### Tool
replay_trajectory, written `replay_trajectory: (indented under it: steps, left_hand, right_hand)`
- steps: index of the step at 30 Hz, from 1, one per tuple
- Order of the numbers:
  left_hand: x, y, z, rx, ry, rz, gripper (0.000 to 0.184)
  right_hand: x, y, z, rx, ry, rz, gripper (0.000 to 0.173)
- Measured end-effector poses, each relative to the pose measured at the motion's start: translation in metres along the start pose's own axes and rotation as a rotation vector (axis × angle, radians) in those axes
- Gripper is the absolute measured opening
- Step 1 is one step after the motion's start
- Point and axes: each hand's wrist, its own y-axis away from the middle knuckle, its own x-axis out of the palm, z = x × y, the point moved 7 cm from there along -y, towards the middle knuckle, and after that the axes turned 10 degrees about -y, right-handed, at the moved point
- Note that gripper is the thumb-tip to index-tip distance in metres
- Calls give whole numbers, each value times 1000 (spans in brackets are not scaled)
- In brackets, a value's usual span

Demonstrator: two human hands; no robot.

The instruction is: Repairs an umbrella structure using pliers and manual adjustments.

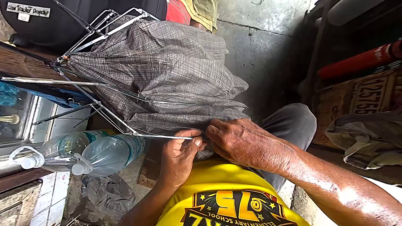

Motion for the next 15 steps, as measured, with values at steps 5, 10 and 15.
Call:
replay_trajectory:
  steps: [5,10,15]
  left_hand:
    - [0,0,-1,-10,10,-1,16]
    - [0,1,-1,-26,43,-6,15]
    - [0,2,-1,-24,42,-3,16]
  right_hand:
    - [0,0,-3,12,-94,-42,16]
    - [7,10,-8,64,-231,-122,19]
    - [19,22,-14,162,-353,-216,19]
